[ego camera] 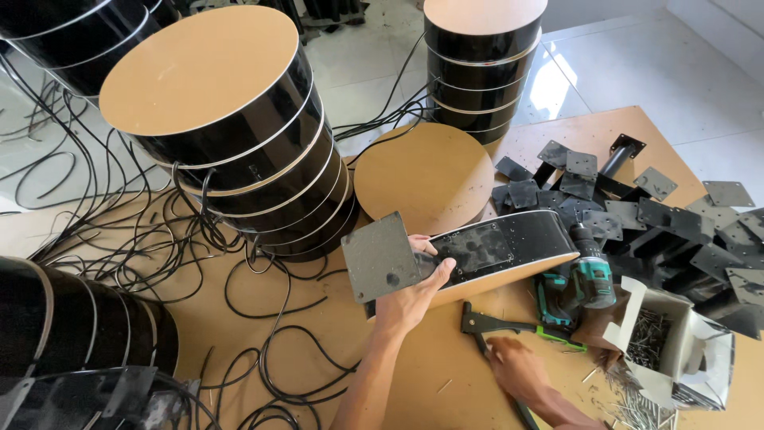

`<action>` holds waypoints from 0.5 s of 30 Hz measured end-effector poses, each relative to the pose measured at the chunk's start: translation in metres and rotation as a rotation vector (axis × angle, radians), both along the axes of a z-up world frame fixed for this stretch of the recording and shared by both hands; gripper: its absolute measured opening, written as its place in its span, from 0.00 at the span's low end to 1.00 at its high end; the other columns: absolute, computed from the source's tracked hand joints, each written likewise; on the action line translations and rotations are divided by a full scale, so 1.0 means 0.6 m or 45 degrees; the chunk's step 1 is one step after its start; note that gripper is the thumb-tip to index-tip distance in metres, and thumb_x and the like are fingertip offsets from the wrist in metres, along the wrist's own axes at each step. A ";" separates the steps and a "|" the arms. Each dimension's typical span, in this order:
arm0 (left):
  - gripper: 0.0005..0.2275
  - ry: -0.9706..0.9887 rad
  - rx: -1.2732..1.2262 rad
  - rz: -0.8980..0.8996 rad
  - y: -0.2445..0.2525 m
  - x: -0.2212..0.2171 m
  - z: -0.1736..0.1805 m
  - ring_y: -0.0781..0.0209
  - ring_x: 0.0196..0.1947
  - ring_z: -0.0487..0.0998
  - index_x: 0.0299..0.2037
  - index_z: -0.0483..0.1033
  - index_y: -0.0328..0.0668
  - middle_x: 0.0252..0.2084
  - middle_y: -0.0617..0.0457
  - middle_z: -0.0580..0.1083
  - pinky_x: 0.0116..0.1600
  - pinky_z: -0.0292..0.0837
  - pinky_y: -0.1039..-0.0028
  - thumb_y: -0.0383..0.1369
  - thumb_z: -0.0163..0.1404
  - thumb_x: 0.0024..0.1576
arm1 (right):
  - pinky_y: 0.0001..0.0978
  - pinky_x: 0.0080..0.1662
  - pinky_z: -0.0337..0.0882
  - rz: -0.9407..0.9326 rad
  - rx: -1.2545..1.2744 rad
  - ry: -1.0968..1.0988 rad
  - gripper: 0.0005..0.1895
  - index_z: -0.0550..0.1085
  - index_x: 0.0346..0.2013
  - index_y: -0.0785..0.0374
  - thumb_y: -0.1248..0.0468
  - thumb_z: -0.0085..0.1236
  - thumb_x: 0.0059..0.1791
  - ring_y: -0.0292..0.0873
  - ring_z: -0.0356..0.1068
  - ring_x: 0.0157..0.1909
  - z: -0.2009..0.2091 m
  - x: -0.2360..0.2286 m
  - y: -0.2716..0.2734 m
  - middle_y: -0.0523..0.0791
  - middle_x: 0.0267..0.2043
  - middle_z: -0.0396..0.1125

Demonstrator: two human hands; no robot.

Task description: The person is assembling a piece of furniture by attaching a metal bracket to a curved wooden piece. They use a power drill to secure the bracket with screws and a pair of pliers to adjust the bracket's position.

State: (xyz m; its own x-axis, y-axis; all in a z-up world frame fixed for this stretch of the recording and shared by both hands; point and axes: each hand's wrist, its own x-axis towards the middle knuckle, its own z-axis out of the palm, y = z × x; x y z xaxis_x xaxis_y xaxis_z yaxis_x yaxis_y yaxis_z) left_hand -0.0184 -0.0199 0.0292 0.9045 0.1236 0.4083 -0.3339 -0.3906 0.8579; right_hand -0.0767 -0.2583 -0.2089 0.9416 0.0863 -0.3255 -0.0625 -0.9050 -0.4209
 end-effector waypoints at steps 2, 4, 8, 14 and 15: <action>0.11 0.001 -0.017 0.001 0.003 0.000 0.005 0.61 0.48 0.78 0.37 0.75 0.49 0.46 0.56 0.75 0.62 0.65 0.68 0.42 0.61 0.53 | 0.39 0.50 0.74 0.166 0.215 -0.693 0.09 0.75 0.44 0.51 0.61 0.52 0.50 0.44 0.74 0.49 0.120 0.006 -0.007 0.41 0.48 0.73; 0.11 0.009 -0.039 -0.005 0.002 -0.001 0.003 0.60 0.48 0.78 0.37 0.75 0.48 0.46 0.55 0.76 0.61 0.66 0.67 0.42 0.61 0.53 | 0.32 0.49 0.74 0.317 0.427 -1.398 0.07 0.76 0.40 0.61 0.71 0.58 0.48 0.43 0.74 0.43 0.221 0.018 -0.014 0.44 0.43 0.73; 0.12 0.065 -0.030 0.007 0.000 0.003 -0.006 0.55 0.52 0.78 0.38 0.75 0.47 0.47 0.52 0.76 0.62 0.68 0.65 0.41 0.62 0.53 | 0.61 0.67 0.55 0.436 0.072 -1.665 0.30 0.69 0.63 0.57 0.51 0.59 0.48 0.62 0.59 0.69 0.348 0.073 -0.004 0.56 0.69 0.60; 0.16 0.129 0.083 0.023 0.006 0.001 -0.001 0.48 0.58 0.78 0.39 0.77 0.45 0.51 0.46 0.77 0.63 0.70 0.59 0.48 0.61 0.55 | 0.54 0.66 0.59 0.128 -0.138 -1.654 0.19 0.82 0.46 0.54 0.50 0.66 0.45 0.58 0.71 0.63 0.399 0.095 -0.044 0.51 0.61 0.74; 0.18 0.155 0.117 0.009 0.005 0.001 0.000 0.46 0.59 0.77 0.40 0.77 0.44 0.52 0.45 0.76 0.63 0.70 0.58 0.50 0.60 0.55 | 0.50 0.60 0.69 0.069 -0.060 -1.628 0.20 0.81 0.48 0.60 0.53 0.68 0.47 0.60 0.74 0.60 0.404 0.091 -0.045 0.54 0.59 0.74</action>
State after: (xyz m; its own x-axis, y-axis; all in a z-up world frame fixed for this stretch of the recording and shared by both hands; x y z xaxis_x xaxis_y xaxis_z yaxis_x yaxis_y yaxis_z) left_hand -0.0179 -0.0166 0.0294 0.9471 0.0972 0.3058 -0.2268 -0.4715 0.8522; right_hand -0.0221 -0.2854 0.0338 0.5806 0.1473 0.8007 0.3982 -0.9092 -0.1216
